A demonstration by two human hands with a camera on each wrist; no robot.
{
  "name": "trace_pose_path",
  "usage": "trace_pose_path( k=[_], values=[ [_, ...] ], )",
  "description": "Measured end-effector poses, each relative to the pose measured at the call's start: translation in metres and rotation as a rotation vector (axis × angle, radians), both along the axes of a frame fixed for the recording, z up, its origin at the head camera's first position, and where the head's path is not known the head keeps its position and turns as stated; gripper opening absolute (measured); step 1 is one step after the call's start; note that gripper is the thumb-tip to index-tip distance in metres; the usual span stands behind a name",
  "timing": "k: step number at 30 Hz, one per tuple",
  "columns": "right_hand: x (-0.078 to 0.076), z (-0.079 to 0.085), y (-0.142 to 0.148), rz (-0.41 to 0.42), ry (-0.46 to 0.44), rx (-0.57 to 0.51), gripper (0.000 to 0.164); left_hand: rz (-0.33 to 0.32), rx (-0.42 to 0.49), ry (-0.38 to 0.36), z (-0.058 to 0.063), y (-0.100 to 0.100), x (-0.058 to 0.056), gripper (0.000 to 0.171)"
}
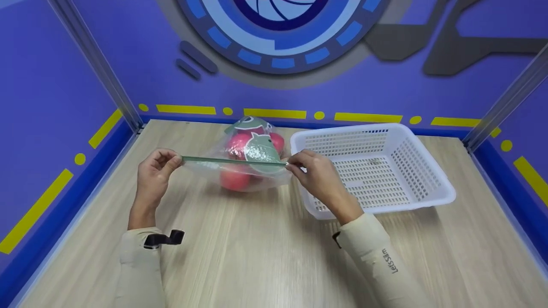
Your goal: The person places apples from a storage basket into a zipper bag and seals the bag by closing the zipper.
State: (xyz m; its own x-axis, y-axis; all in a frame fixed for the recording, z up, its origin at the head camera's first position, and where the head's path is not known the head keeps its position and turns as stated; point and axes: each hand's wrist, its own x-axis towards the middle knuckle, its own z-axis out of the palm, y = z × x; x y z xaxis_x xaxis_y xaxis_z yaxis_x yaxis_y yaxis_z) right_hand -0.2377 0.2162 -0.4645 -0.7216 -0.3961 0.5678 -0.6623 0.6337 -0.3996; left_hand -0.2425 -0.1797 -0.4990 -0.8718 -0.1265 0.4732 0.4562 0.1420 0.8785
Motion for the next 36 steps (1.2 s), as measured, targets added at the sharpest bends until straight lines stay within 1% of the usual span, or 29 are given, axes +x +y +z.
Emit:
trace_pose_path(
  k=[2, 5, 8, 12, 14, 16, 20, 23, 25, 27, 31, 32, 36],
  values=[
    [0.0, 0.0, 0.002, 0.005, -0.014, 0.001, 0.01, -0.011, -0.007, -0.005, 0.0, -0.002, 0.0, 0.007],
    [-0.001, 0.0, 0.005, 0.001, -0.044, -0.002, 0.009, -0.048, -0.01, -0.015, 0.0, -0.005, 0.002, 0.009],
    [-0.001, -0.001, 0.007, -0.018, -0.085, -0.015, 0.008, -0.12, -0.021, -0.037, 0.0, -0.007, 0.004, 0.014],
    [-0.002, -0.001, 0.011, -0.03, -0.121, -0.034, 0.009, -0.223, -0.098, -0.128, 0.001, -0.006, 0.005, 0.023],
    [-0.001, 0.0, 0.012, -0.024, -0.129, -0.03, 0.01, -0.244, -0.149, -0.182, 0.002, -0.006, 0.005, 0.026],
    [0.0, 0.002, 0.013, -0.009, -0.144, -0.02, 0.011, -0.247, -0.19, -0.227, 0.004, -0.005, 0.006, 0.028],
    [0.003, 0.004, 0.015, 0.043, -0.218, 0.017, 0.013, -0.248, -0.274, -0.284, 0.009, -0.005, 0.008, 0.033],
    [0.006, 0.004, 0.017, 0.099, -0.303, 0.061, 0.014, -0.275, -0.353, -0.326, 0.013, -0.005, 0.01, 0.033],
    [0.01, 0.004, 0.017, 0.142, -0.343, 0.094, 0.014, -0.29, -0.392, -0.341, 0.015, -0.005, 0.011, 0.031],
    [0.013, 0.006, 0.016, 0.174, -0.358, 0.136, 0.014, -0.299, -0.421, -0.335, 0.017, -0.005, 0.012, 0.028],
    [0.021, 0.008, 0.011, 0.225, -0.342, 0.2, 0.017, -0.313, -0.448, -0.322, 0.021, -0.006, 0.015, 0.024],
    [0.023, 0.007, 0.009, 0.237, -0.339, 0.212, 0.019, -0.324, -0.455, -0.319, 0.022, -0.007, 0.016, 0.022],
    [0.031, 0.001, 0.002, 0.278, -0.354, 0.248, 0.023, -0.385, -0.487, -0.355, 0.026, -0.009, 0.02, 0.016]
  ],
)
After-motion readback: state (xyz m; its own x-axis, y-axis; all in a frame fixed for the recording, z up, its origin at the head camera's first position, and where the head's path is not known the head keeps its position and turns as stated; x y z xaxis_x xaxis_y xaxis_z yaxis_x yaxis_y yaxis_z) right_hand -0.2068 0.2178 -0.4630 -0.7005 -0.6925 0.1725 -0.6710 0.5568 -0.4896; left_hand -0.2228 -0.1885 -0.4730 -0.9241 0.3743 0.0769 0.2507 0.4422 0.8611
